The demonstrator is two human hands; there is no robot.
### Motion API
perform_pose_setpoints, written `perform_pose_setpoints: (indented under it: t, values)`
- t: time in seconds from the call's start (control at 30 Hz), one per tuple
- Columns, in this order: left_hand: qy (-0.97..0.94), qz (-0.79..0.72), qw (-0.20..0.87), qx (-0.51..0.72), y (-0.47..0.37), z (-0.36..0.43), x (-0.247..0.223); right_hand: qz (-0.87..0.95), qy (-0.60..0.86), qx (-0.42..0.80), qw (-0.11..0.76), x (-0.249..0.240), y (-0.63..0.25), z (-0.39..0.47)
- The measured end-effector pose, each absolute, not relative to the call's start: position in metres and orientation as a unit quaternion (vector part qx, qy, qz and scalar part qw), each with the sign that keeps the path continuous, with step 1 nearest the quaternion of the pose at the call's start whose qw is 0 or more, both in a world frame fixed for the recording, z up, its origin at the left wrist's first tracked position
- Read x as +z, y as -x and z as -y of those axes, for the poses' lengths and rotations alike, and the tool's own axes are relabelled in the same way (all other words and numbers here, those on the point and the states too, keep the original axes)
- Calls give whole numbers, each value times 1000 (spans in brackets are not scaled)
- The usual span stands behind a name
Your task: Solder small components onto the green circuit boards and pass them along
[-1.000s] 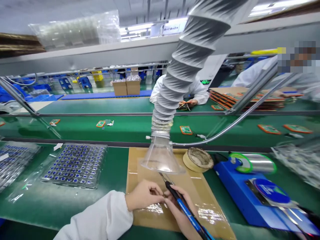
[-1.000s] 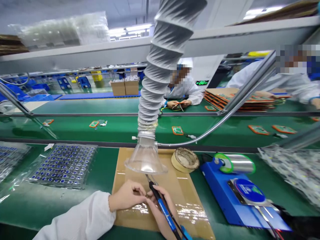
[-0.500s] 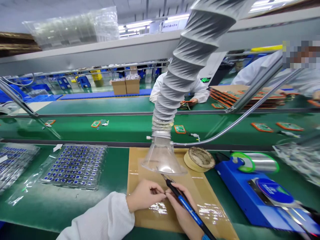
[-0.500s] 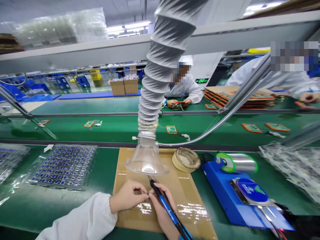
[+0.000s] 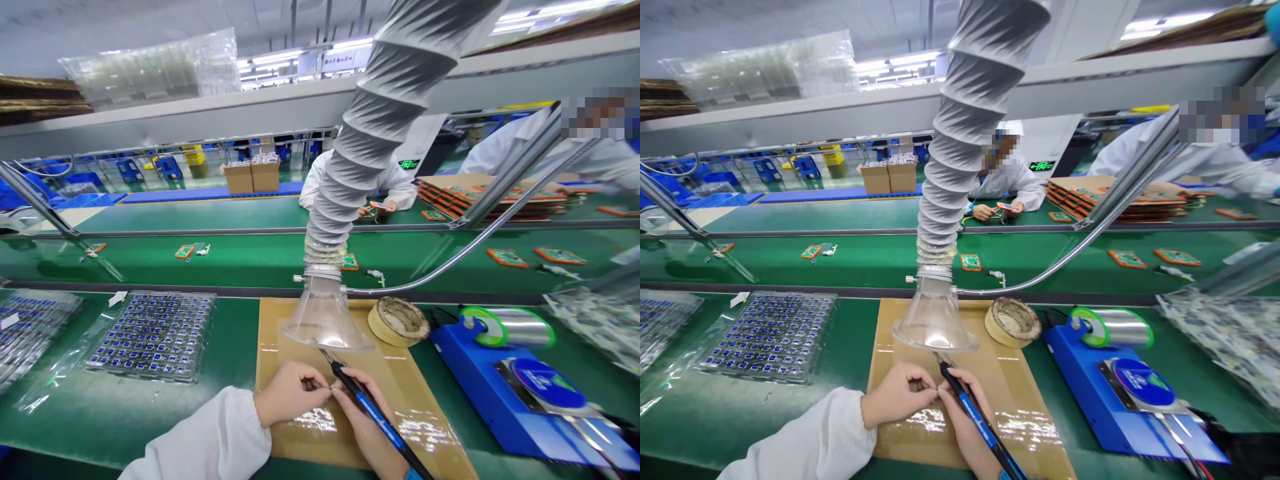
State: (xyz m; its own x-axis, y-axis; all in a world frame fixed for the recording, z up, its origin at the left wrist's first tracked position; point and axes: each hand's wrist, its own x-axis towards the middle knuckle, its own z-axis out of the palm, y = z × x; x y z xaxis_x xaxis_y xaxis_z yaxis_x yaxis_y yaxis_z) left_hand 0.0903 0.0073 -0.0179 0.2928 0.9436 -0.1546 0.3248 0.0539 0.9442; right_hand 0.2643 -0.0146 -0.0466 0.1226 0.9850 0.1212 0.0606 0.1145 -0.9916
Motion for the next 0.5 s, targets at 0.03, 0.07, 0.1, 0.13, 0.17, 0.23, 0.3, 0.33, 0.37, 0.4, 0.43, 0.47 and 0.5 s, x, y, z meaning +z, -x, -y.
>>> perform_pose_setpoints:
  t: [0.03,0.07,0.1,0.13,0.17,0.23,0.3,0.33,0.37,0.4,0.43,0.47,0.5]
  values:
    - [-616,-514,515,300,-90,-7,-17,510,512,427,544,-47,-265,15]
    - [-616,-514,516,301,-90,-7,-16,512,510,431,541,-48,-266,15]
    - [-616,-511,518,301,-89,-7,-16,514,509,434,537,-49,-266,15]
    - [-618,-507,519,303,-89,-6,-16,515,509,437,534,-49,-267,15]
    - [-619,-504,520,304,-89,-6,-16,516,509,439,532,-50,-267,15]
    - [-625,-499,517,305,-88,-6,-17,512,512,435,535,-51,-267,16]
    - [-631,-499,509,306,-88,-6,-18,508,517,425,542,-52,-267,16]
    - [-633,-501,505,305,-88,-6,-18,510,518,422,542,-52,-267,16]
    - [-635,-502,502,305,-88,-6,-18,513,519,420,539,-53,-267,16]
    - [-636,-503,500,304,-88,-6,-18,518,519,423,532,-53,-267,16]
    - [-637,-503,499,305,-88,-6,-18,523,518,428,524,-54,-268,16]
    - [-636,-503,498,307,-88,-6,-18,526,517,433,518,-56,-269,16]
    - [-634,-503,498,310,-88,-6,-18,526,517,437,515,-57,-269,16]
